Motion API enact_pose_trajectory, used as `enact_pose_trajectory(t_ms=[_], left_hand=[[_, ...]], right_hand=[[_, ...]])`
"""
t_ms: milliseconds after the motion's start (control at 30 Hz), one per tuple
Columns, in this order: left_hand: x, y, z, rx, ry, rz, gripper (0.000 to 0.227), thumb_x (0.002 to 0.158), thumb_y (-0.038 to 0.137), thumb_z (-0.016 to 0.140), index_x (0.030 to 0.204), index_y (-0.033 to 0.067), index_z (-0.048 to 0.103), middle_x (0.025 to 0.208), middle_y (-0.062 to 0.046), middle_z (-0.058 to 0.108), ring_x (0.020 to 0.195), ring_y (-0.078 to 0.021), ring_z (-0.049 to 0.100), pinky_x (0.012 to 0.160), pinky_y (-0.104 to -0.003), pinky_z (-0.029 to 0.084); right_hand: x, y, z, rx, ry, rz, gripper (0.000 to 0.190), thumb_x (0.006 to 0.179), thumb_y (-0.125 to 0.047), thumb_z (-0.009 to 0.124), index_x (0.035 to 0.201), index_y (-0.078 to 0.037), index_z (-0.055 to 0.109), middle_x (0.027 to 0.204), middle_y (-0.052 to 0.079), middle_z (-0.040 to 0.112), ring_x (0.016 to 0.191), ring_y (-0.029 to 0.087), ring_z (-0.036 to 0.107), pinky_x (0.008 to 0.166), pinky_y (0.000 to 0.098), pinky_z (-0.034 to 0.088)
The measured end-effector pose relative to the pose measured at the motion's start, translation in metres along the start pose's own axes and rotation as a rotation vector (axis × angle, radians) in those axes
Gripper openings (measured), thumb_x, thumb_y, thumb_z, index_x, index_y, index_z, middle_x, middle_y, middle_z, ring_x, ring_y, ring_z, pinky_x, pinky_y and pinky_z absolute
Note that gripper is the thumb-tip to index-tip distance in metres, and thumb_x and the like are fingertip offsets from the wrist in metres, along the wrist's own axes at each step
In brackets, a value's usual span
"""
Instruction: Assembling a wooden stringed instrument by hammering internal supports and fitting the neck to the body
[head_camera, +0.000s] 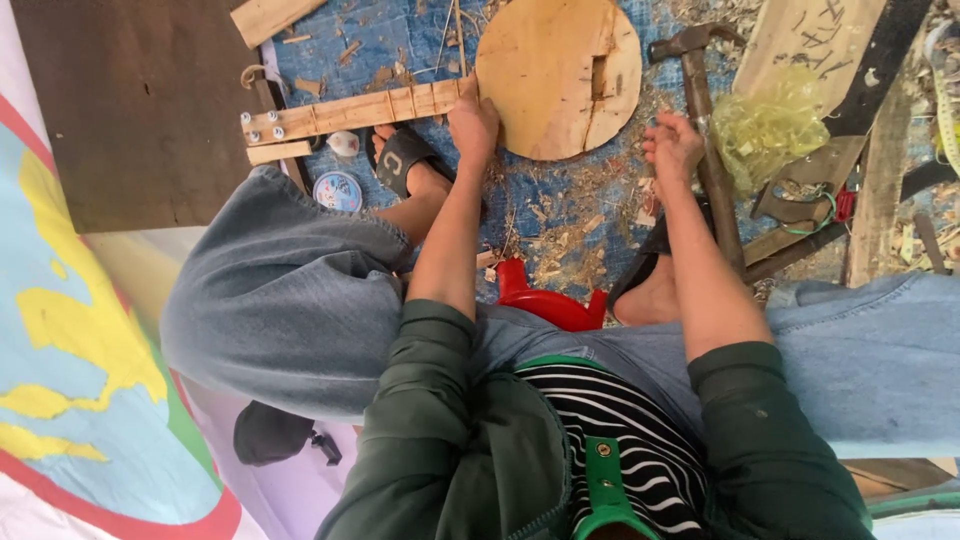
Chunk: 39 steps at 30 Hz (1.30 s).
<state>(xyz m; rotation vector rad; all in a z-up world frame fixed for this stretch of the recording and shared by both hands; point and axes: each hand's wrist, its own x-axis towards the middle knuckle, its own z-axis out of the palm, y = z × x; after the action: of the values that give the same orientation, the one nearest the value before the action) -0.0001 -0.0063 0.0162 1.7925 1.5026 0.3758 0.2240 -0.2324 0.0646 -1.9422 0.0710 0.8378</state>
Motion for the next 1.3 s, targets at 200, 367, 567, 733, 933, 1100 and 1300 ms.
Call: enact_pose_trajectory(t_ms=[200,367,567,733,933,1100,1300], left_hand=[[0.003,-0.029,0.023,0.063,0.117,0.07,0.055,0.104,0.035,0.043,0.156,0.018,0.041,0.063,-0.007,0.061,0.042,-0.0214,0.043,0.04,-0.038,0.034],[-0.023,-0.012,0.013,-0.055,0.201,-0.007,0.068,0.102,0.055,0.039,0.157,0.0139,0.039,0.063,-0.004,0.062,0.047,-0.0214,0.054,0.045,-0.039,0.039],[-0.034,0.004,0.006,-0.223,0.198,-0.147,0.083,0.096,0.067,0.03,0.159,0.0134,0.037,0.07,-0.003,0.063,0.061,-0.0216,0.062,0.056,-0.039,0.046],[-0.03,-0.006,0.014,-0.257,0.213,-0.19,0.079,0.097,0.065,0.03,0.157,0.0162,0.038,0.112,-0.015,0.074,0.1,-0.0367,0.071,0.081,-0.05,0.054],[-0.039,-0.001,0.011,-0.321,0.214,-0.282,0.079,0.097,0.061,0.028,0.159,0.0129,0.031,0.096,-0.017,0.073,0.088,-0.0388,0.071,0.075,-0.05,0.051],[-0.054,0.011,0.007,-0.293,0.384,-0.321,0.052,0.109,0.049,0.042,0.154,0.0224,0.039,0.129,-0.029,0.068,0.118,-0.0477,0.067,0.108,-0.059,0.049],[-0.048,-0.004,0.02,-0.294,0.413,-0.334,0.047,0.108,0.042,0.046,0.153,0.0314,0.035,0.103,-0.02,0.076,0.098,-0.0407,0.076,0.1,-0.056,0.055]], right_hand=[[0.012,0.017,0.002,-0.059,0.047,-0.031,0.021,0.101,-0.011,0.059,0.114,-0.016,0.075,0.089,0.0,0.079,0.065,0.002,0.07,0.054,0.0139,0.06],[0.017,0.032,0.0,-0.03,0.071,-0.054,0.02,0.099,-0.009,0.06,0.11,-0.015,0.076,0.087,0.001,0.079,0.063,0.003,0.07,0.053,0.0146,0.058],[0.024,0.042,-0.002,-0.053,0.177,-0.122,0.024,0.097,-0.009,0.056,0.098,-0.016,0.078,0.079,-0.002,0.077,0.059,0.007,0.069,0.053,0.0224,0.058],[0.043,0.041,-0.018,-0.429,0.372,-0.77,0.016,0.103,-0.008,0.057,0.105,-0.015,0.071,0.103,0.009,0.071,0.091,0.029,0.068,0.06,0.0417,0.064],[0.046,0.032,-0.046,-0.688,0.225,-0.426,0.052,0.099,-0.01,0.07,0.146,-0.024,0.054,0.136,0.015,0.059,0.118,0.037,0.059,0.09,0.0521,0.058],[0.031,0.029,-0.054,-0.585,0.401,-0.665,0.015,0.102,-0.014,0.065,0.112,-0.005,0.059,0.093,0.024,0.068,0.09,0.05,0.069,0.076,0.0652,0.054],[0.145,0.114,-0.125,-1.004,0.64,0.0,0.032,0.091,-0.047,0.071,0.096,-0.016,0.078,0.092,0.011,0.078,0.089,0.033,0.077,0.073,0.0477,0.061]])
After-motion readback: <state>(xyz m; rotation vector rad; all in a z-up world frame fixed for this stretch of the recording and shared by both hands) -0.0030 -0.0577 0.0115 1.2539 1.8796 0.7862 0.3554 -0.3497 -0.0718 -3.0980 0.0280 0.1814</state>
